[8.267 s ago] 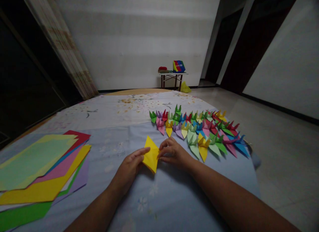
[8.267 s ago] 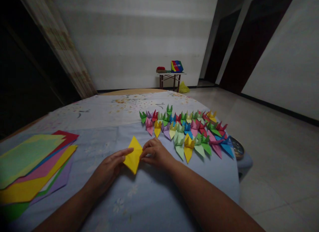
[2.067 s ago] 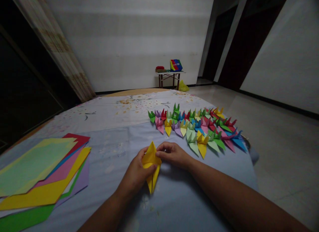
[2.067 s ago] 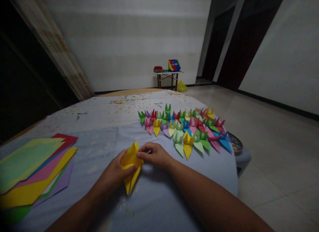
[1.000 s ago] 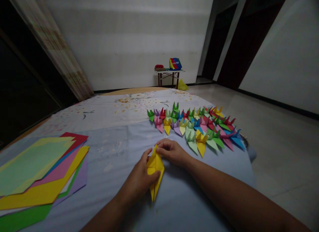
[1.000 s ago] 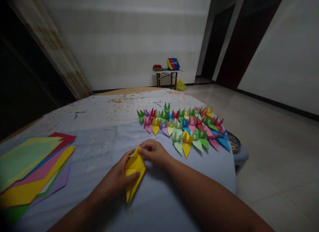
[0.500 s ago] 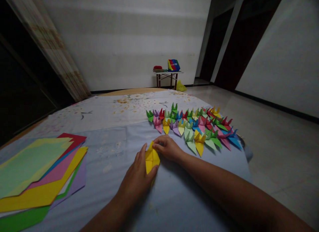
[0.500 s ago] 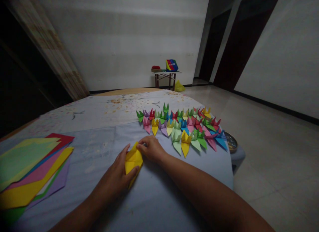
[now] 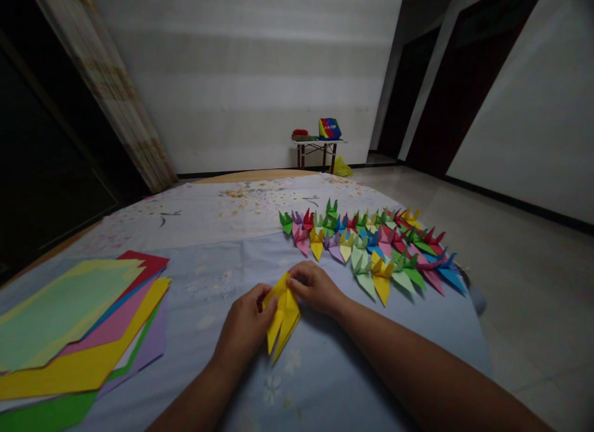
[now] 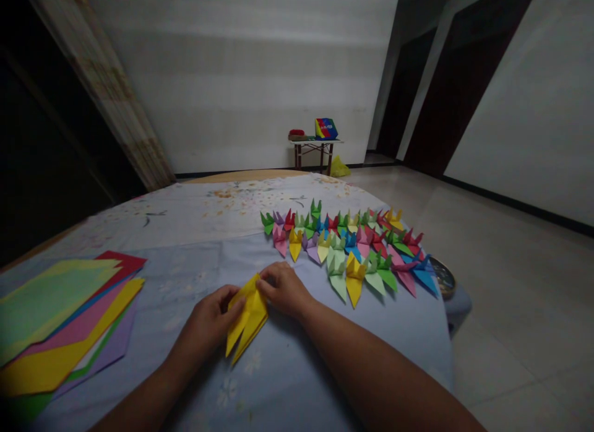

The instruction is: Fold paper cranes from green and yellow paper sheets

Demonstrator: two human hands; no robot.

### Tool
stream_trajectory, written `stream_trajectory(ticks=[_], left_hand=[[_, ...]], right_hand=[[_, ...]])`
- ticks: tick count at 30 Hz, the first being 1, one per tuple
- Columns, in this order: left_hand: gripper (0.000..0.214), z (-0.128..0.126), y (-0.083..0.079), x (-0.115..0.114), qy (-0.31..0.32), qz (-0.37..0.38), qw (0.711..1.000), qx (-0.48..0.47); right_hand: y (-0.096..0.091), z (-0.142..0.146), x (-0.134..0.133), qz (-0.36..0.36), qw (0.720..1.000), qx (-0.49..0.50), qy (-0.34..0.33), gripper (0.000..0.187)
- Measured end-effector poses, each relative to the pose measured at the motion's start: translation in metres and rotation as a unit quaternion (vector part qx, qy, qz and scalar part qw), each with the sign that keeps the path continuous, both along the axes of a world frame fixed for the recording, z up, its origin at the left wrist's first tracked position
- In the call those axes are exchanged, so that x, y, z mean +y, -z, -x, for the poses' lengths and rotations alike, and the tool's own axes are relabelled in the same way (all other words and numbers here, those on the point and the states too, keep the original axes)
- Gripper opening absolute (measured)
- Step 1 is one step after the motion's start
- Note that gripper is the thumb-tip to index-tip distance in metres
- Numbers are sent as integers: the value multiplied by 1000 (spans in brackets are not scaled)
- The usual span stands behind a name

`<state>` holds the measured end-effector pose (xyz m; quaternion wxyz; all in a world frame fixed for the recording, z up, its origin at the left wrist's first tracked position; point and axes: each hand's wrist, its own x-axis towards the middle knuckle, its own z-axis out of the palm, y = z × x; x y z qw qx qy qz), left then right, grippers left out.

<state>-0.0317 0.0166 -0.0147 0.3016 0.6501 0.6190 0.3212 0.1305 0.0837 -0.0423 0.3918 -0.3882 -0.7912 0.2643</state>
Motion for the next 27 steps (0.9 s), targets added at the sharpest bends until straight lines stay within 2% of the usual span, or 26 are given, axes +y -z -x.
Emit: stream_trajectory(ticks=[5,9,16,27], left_hand=[[20,5,2,2,-9,-30,998,50],[22,9,2,4,-14,-13,998,62],[18,8,-7,2,4,2,991,136],[15,1,-10,-2,-10,-2,968,252]], right_hand=[[-2,-1,-2,-3,1000,8,-12,6],[-3,-1,-3,-5,1000,5,-14,7],[1,-1,-1,-7,1000,-11,-13,8],[-1,-1,-4,29,999,9,-18,7]])
